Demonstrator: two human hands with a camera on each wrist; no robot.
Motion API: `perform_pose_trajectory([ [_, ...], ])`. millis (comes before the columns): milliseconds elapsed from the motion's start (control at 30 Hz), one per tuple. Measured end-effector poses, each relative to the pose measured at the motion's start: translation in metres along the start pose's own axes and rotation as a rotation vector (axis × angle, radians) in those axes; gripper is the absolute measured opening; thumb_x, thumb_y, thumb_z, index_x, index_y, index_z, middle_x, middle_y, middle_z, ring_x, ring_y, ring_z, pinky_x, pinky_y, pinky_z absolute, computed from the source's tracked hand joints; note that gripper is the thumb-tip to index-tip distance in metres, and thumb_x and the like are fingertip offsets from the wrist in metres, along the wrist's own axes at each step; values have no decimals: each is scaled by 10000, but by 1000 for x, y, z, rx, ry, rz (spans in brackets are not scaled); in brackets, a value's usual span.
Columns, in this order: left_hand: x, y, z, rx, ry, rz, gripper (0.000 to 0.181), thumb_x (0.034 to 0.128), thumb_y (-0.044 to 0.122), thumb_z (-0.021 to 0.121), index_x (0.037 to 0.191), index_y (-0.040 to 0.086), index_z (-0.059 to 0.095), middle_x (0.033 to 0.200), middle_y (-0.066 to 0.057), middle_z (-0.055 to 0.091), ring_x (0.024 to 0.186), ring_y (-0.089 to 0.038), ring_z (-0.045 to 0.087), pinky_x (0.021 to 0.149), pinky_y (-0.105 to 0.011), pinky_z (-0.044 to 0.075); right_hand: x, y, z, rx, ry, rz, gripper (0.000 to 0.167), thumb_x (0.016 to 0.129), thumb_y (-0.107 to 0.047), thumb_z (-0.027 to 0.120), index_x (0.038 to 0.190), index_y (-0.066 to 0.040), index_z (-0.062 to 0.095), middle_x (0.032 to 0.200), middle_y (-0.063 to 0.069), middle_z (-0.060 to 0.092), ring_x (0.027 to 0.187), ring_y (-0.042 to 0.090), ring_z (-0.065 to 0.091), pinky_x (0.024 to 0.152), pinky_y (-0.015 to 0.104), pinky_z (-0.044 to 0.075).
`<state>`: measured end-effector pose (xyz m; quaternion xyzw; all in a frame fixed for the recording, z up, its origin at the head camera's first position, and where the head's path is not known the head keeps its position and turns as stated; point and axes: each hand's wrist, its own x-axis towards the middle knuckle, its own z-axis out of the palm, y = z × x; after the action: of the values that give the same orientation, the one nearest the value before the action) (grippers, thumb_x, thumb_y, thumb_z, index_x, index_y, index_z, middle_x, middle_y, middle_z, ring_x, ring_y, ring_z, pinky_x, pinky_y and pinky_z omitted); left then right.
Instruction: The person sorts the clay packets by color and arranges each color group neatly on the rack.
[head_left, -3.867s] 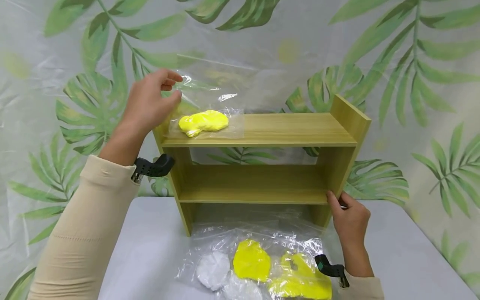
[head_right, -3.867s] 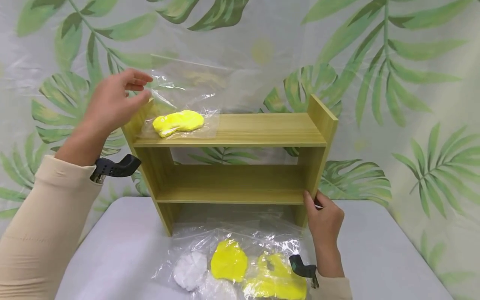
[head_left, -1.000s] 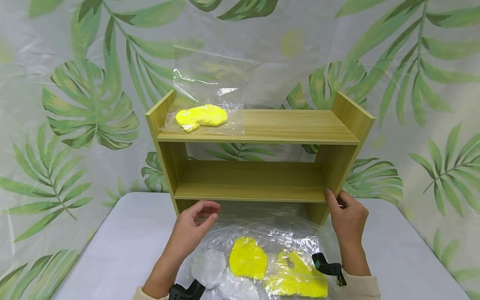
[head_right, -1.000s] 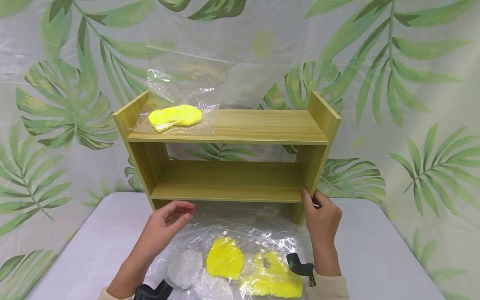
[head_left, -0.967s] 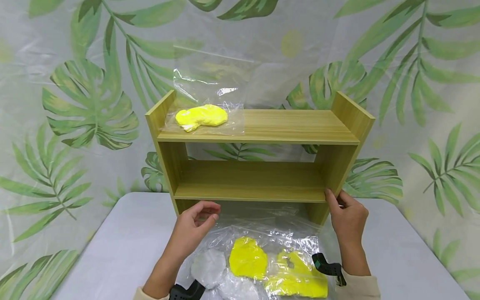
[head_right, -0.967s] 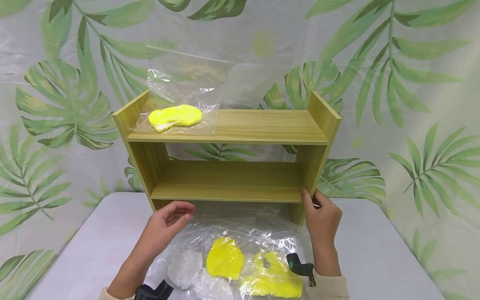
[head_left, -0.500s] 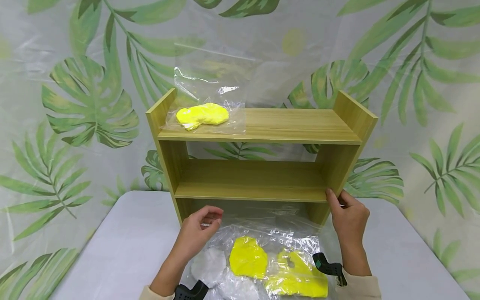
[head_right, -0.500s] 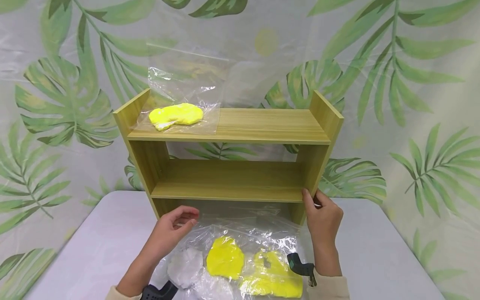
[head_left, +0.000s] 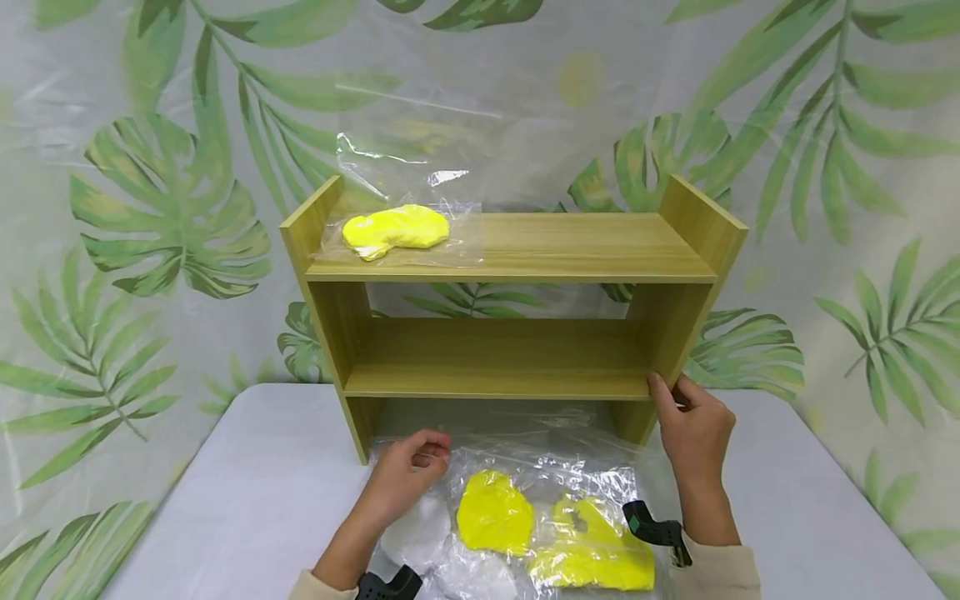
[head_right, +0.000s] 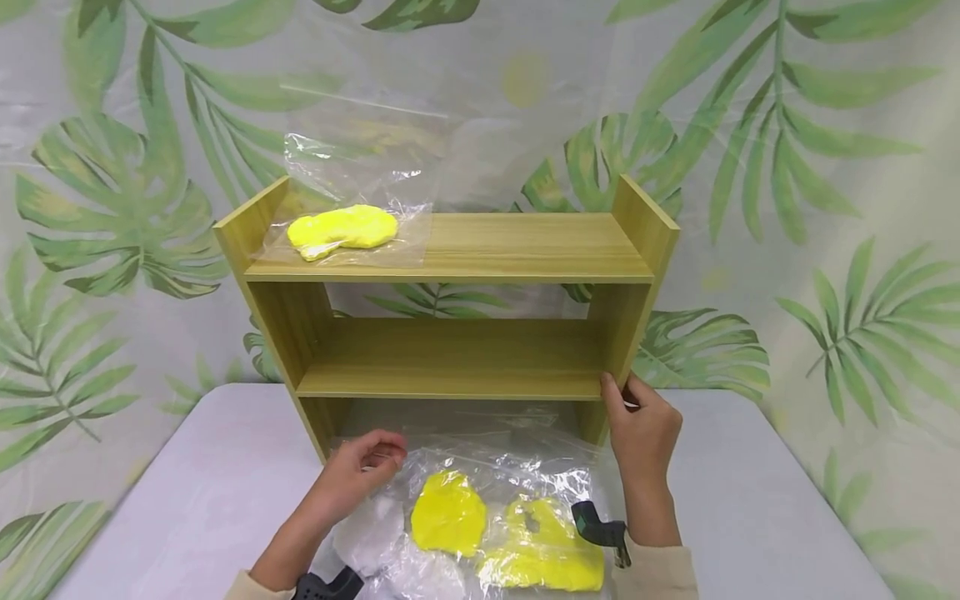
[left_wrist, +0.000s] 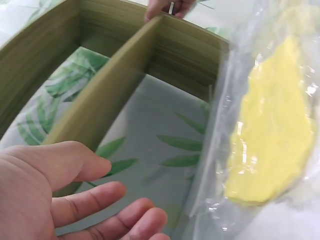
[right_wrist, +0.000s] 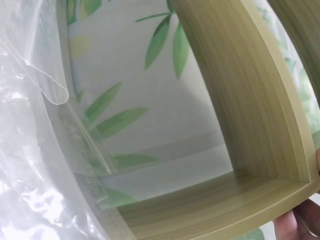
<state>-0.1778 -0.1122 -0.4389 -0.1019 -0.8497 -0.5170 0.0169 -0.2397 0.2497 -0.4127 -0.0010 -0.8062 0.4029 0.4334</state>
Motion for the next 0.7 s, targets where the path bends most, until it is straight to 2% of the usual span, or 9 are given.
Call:
perform_pose_trajectory([
  [200,1,-13,9,72,-48,14,245,880,116,652,1099,6,650,936,-39,682,836,-215,642,772,-340,519,0,-2,1,6,1,11,202,864,-204,728,855,-6,762,731,149,710,640,-255,460,539,33,384],
  [367,2,-19,15,86,-70,-2,254,841,96,647,1074,-5,647,909,-36,684,815,-221,647,772,-348,521,1,-4,0,10,-4,19,205,867,-204,725,856,-3,759,741,151,712,650,-255,466,546,29,388],
  [700,0,-26,25,133,-39,-26,268,812,137,706,1043,17,645,870,-32,663,772,-155,619,718,-285,509,1,-3,0,-3,-9,27,221,874,-223,720,866,-6,760,749,151,714,652,-261,461,544,28,385],
])
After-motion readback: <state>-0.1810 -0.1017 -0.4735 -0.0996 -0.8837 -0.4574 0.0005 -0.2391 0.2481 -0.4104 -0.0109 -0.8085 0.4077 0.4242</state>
